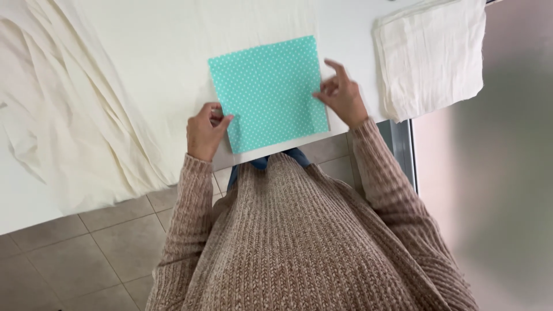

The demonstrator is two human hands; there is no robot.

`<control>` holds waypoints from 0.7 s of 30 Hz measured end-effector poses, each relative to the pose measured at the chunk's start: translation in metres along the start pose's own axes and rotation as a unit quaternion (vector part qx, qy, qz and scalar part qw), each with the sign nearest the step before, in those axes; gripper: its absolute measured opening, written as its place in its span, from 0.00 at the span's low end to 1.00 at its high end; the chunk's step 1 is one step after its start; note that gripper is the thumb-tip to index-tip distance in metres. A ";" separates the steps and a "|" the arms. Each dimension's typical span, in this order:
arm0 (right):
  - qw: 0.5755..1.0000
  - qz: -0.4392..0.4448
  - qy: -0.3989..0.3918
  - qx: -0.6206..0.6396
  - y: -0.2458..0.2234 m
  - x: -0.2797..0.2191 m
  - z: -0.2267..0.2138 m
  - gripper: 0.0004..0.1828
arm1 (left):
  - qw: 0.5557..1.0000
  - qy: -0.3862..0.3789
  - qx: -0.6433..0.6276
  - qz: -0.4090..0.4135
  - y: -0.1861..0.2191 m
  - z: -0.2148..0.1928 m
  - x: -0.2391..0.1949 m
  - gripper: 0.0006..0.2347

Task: The person uses scissors to cut a piece of white fabric on a table, using a teal polka-dotted paper as a template. They repeatedly align the paper on the fabric, cut along the edges, and stack the cut pieces.

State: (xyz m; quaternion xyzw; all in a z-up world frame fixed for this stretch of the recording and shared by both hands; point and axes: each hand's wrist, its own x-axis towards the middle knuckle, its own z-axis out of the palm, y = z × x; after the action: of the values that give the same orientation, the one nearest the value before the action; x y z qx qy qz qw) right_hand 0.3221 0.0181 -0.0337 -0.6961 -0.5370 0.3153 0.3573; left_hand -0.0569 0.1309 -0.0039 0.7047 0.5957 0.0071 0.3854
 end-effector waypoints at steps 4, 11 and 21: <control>0.997 -0.044 0.042 -0.038 -0.023 0.060 0.003 0.48 | 0.997 0.026 -0.072 0.003 0.062 -0.043 0.011 0.17; 0.995 0.014 0.082 -0.047 -0.026 0.070 0.007 0.46 | 0.993 0.090 -0.057 0.046 0.053 -0.032 0.025 0.19; 0.992 -0.031 0.116 -0.031 -0.009 0.069 0.014 0.48 | 0.994 0.099 -0.041 0.039 0.041 -0.021 0.035 0.18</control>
State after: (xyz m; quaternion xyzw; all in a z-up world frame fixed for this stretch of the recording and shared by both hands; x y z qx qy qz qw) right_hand 0.3217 0.0892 -0.0371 -0.7216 -0.5227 0.2046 0.4053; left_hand -0.0228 0.1722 0.0178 0.7068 0.6020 0.1160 0.3529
